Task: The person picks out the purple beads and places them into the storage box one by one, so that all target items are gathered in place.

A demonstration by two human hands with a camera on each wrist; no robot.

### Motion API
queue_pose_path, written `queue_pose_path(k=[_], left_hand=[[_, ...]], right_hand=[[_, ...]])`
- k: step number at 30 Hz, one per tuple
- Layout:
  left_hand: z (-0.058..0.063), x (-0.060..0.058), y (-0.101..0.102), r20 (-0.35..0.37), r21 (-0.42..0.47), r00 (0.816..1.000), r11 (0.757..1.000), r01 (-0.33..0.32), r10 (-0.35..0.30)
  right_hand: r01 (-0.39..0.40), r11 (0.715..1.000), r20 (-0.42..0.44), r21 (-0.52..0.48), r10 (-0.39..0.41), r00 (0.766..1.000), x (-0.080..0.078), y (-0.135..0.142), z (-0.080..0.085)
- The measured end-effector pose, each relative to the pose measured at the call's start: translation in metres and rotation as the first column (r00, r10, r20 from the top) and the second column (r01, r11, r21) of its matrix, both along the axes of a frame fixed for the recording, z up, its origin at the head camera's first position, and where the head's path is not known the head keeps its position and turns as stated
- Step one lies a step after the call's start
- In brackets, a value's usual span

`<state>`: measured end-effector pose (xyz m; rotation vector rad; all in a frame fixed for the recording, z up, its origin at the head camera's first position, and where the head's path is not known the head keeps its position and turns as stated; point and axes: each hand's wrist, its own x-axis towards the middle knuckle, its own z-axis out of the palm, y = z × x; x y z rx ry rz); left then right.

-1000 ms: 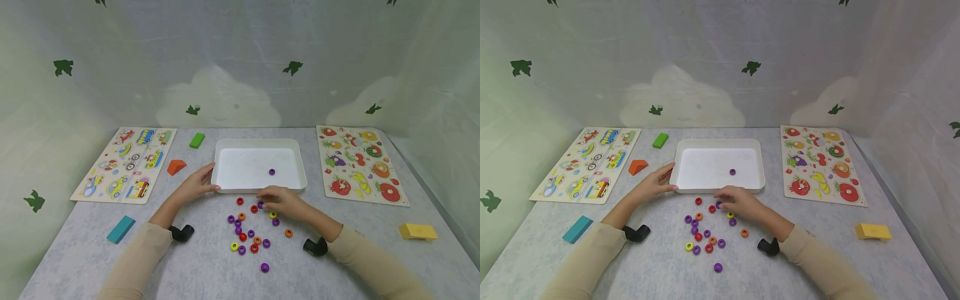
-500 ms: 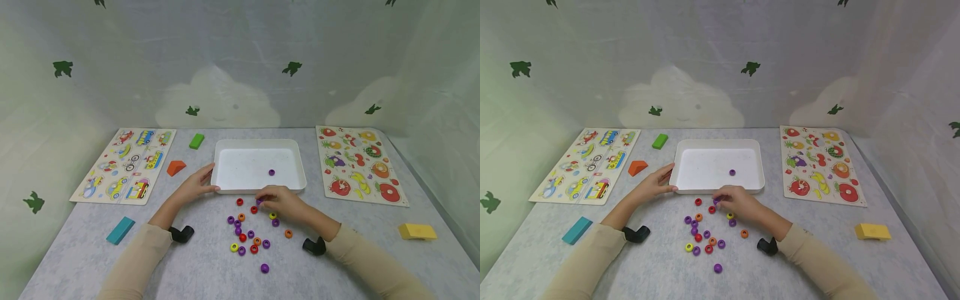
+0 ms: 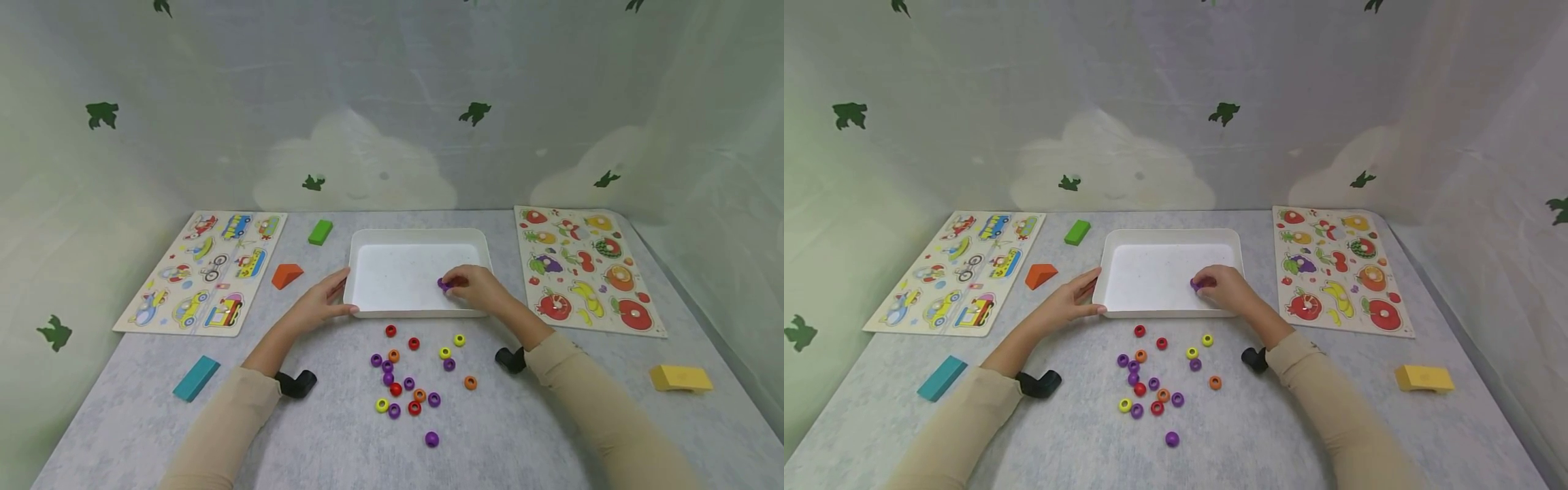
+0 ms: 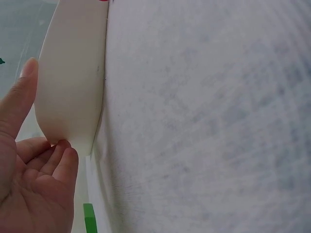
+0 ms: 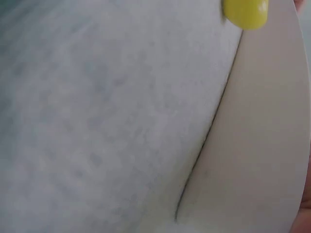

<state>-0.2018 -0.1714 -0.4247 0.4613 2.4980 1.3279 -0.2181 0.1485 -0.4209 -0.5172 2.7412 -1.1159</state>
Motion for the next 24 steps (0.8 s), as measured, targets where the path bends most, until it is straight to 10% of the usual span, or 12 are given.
queue_pose_path(k=[13, 24], left_hand=[[-0.001, 0.001, 0.0, -0.002, 0.024, 1.0, 1.0, 0.01, -0.01], [0.0, 0.001, 0.001, 0.004, 0.026, 1.0, 1.0, 0.002, -0.002]], right_hand=[[-0.021, 1.0, 0.024, -0.016, 0.021, 0.999, 0.006, 0.001, 0.005], [-0.265, 0.93, -0.094, -0.255, 0.249, 0.964, 0.075, 0.007, 0.02]])
